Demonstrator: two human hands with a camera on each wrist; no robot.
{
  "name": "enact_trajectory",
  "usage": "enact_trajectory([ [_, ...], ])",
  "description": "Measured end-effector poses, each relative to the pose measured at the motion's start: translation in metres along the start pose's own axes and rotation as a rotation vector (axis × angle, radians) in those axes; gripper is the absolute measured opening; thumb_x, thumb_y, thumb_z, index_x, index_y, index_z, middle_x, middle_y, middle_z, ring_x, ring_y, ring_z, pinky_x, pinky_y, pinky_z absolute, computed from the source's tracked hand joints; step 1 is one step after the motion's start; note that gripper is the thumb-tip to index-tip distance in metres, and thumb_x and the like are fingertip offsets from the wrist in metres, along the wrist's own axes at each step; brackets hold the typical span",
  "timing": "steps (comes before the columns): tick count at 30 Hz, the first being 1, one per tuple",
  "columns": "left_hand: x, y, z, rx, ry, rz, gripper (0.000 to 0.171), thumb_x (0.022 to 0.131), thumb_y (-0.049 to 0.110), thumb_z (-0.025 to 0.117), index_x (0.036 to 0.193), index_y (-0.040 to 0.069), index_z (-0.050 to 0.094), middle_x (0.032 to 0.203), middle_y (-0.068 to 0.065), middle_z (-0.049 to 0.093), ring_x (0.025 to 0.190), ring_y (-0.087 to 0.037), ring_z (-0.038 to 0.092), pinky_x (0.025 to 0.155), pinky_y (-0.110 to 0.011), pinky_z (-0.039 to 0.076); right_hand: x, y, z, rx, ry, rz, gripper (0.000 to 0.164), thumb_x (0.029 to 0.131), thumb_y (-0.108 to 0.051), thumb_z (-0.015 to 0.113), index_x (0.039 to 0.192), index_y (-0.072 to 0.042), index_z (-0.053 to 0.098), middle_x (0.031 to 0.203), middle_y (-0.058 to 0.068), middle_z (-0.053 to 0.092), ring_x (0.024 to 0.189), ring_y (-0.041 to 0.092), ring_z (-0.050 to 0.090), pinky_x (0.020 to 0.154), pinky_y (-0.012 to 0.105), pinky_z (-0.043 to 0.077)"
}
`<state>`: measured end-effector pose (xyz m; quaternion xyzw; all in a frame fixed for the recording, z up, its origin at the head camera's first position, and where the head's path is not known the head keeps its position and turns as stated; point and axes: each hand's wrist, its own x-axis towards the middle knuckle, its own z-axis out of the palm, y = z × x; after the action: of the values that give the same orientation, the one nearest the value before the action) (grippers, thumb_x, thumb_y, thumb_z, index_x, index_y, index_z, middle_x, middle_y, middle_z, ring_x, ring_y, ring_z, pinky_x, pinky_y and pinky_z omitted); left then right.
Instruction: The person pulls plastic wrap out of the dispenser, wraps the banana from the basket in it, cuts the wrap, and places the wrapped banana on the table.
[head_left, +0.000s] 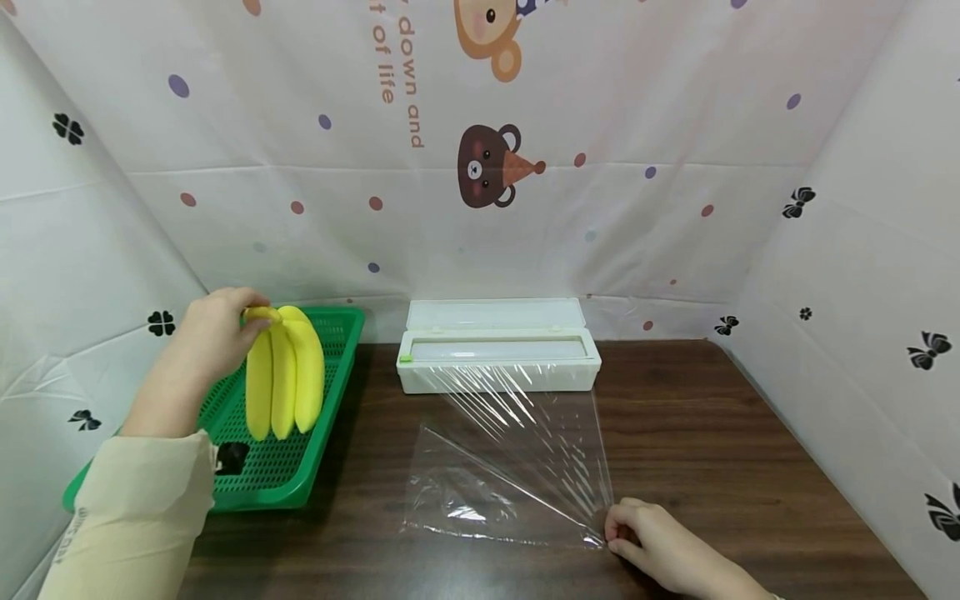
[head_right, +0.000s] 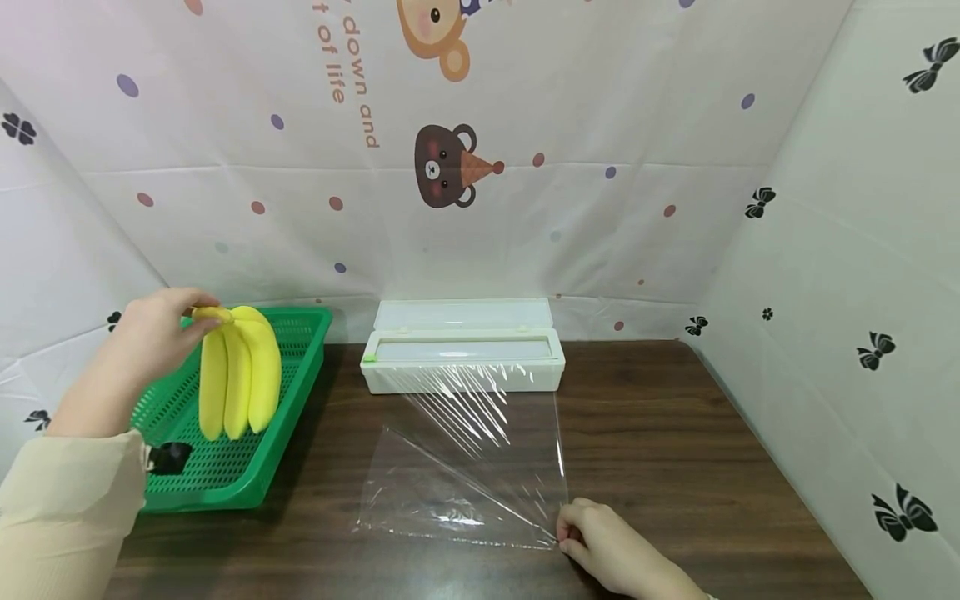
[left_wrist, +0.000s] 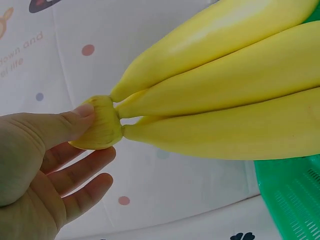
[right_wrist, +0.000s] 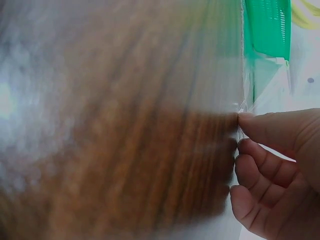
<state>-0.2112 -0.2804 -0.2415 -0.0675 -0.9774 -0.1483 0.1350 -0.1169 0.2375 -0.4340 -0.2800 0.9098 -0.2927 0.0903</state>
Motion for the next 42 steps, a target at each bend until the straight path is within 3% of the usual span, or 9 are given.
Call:
enact_trajectory([
  [22, -0.003, 0.023, -0.008, 0.003, 0.045, 0.022, 0.029, 0.095, 0.013, 0.055, 0.121, -0.002, 0.055, 0.122, -0.027, 0.054, 0.106, -0.044, 0.05, 0.085, -0.057, 0.044, -0.001, 0.0, 0.0, 0.003, -0.006, 0.011, 0.012, 0.087, -0.019, 0.066, 0.083, -0.022, 0.056, 0.08, -0.017, 0.048, 0.071, -0.007, 0.042, 0.057, 0.017, 0.04],
  [42, -0.007, 0.046, -0.008, -0.046, 0.067, 0.104, 0.028, 0.093, 0.01, 0.058, 0.118, -0.002, 0.058, 0.118, -0.024, 0.057, 0.106, -0.041, 0.052, 0.088, -0.056, 0.046, -0.002, 0.001, -0.001, 0.028, -0.022, 0.016, 0.01, 0.089, -0.024, 0.064, 0.085, -0.019, 0.058, 0.08, -0.016, 0.048, 0.07, -0.007, 0.042, 0.057, 0.017, 0.04],
])
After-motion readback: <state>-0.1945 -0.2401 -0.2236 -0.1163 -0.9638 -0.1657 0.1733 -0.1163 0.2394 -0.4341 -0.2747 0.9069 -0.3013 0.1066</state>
